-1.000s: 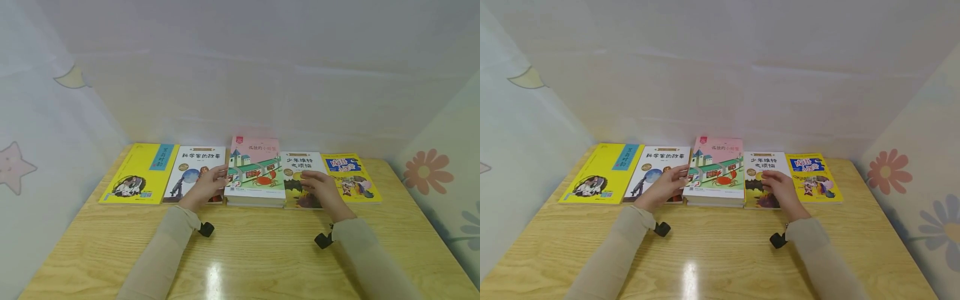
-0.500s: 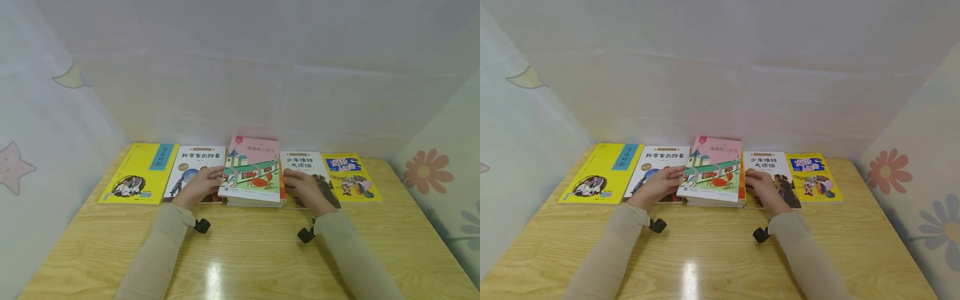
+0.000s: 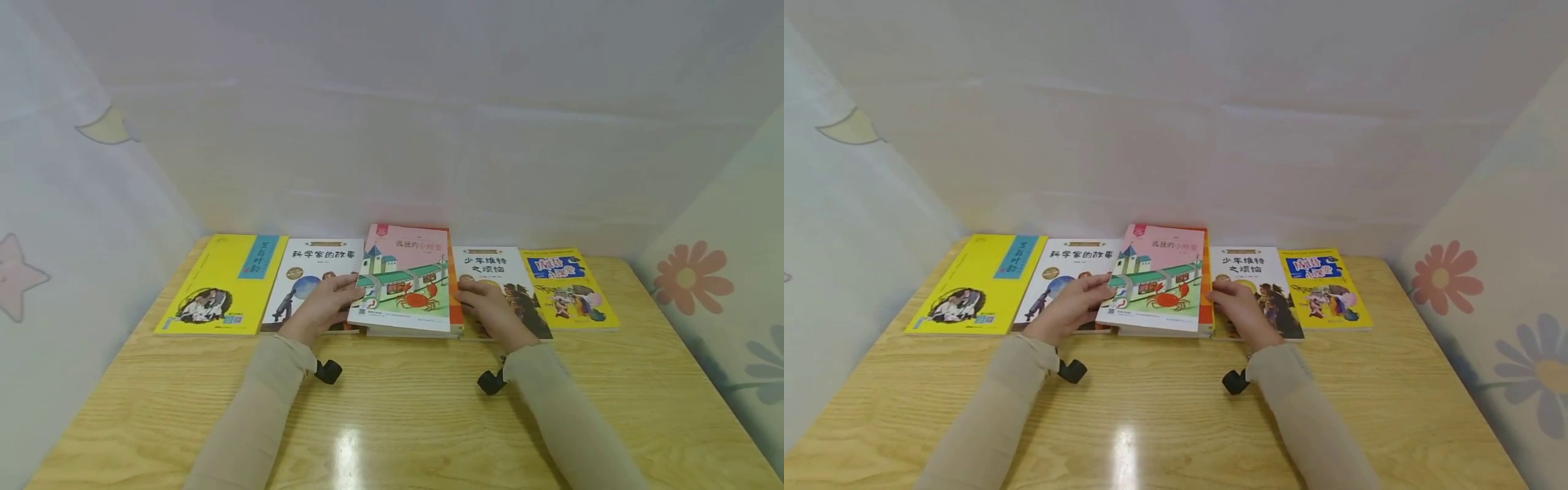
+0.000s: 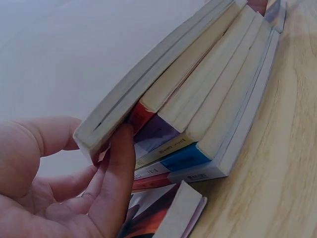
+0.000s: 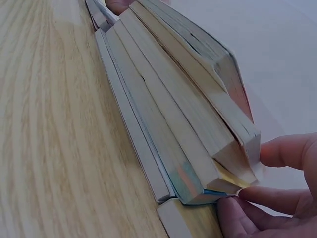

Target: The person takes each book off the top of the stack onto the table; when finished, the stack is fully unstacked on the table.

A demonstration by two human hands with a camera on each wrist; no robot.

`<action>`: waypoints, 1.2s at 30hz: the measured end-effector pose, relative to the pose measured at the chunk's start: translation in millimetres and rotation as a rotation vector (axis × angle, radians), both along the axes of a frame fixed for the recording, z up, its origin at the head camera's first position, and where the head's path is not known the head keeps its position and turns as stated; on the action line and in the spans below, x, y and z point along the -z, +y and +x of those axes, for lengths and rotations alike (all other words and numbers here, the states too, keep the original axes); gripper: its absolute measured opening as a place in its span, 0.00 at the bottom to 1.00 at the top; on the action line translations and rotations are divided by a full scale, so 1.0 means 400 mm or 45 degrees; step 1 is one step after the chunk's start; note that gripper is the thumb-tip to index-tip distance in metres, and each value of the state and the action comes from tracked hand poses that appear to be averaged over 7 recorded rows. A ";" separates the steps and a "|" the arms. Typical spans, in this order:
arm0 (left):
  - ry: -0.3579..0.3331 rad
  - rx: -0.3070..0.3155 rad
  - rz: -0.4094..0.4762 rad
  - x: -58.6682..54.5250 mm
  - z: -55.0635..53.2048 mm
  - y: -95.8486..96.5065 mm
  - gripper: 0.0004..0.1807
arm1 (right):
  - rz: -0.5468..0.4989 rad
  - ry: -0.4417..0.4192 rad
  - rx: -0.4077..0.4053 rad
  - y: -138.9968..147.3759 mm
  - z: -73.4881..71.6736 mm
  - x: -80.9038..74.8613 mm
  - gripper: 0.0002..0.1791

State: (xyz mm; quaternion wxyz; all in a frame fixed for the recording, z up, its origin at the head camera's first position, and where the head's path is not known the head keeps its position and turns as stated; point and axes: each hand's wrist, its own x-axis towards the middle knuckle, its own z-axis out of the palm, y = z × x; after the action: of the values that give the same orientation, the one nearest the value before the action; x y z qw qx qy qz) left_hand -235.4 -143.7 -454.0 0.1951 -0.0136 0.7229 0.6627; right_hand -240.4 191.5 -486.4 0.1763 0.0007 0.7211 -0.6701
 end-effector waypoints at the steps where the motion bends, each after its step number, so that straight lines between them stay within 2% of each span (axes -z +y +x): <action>1: -0.001 -0.008 -0.011 0.001 0.001 0.001 0.36 | -0.002 0.004 -0.007 0.000 0.001 0.003 0.33; 7: 0.022 -0.011 -0.039 -0.002 0.005 -0.001 0.34 | -0.020 0.038 -0.044 -0.003 0.004 0.014 0.33; 11: 0.089 -0.020 -0.033 -0.015 0.006 -0.005 0.30 | 0.067 0.044 -0.039 -0.005 0.007 0.010 0.32; 15: 0.131 -0.067 -0.006 -0.027 0.009 -0.012 0.29 | 0.139 0.038 -0.040 -0.006 0.006 0.006 0.32; 18: 0.137 -0.107 -0.005 -0.030 0.018 -0.021 0.30 | 0.122 0.052 -0.037 -0.009 -0.001 0.010 0.33; 22: 0.172 -0.163 -0.010 -0.036 0.042 -0.045 0.31 | 0.100 0.066 -0.030 -0.012 -0.007 0.012 0.32; 26: 0.236 -0.193 -0.027 -0.054 0.075 -0.082 0.32 | 0.110 0.083 -0.043 -0.008 -0.005 0.010 0.32; 30: 0.266 -0.214 -0.062 -0.076 0.118 -0.127 0.33 | 0.104 0.107 -0.073 -0.004 -0.004 0.013 0.33; 32: 0.265 -0.217 -0.038 -0.085 0.144 -0.153 0.33 | 0.095 0.111 -0.090 -0.006 -0.004 0.016 0.33; 36: 0.225 -0.249 0.101 -0.105 0.198 -0.207 0.37 | 0.094 0.118 -0.097 -0.015 -0.006 0.019 0.34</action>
State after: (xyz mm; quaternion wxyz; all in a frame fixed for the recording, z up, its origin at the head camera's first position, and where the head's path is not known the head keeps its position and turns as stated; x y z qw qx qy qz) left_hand -156.0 -226.7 -412.0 0.0656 -0.0180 0.7058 0.7052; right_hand -242.9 185.4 -493.9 0.1679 -0.0515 0.7522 -0.6351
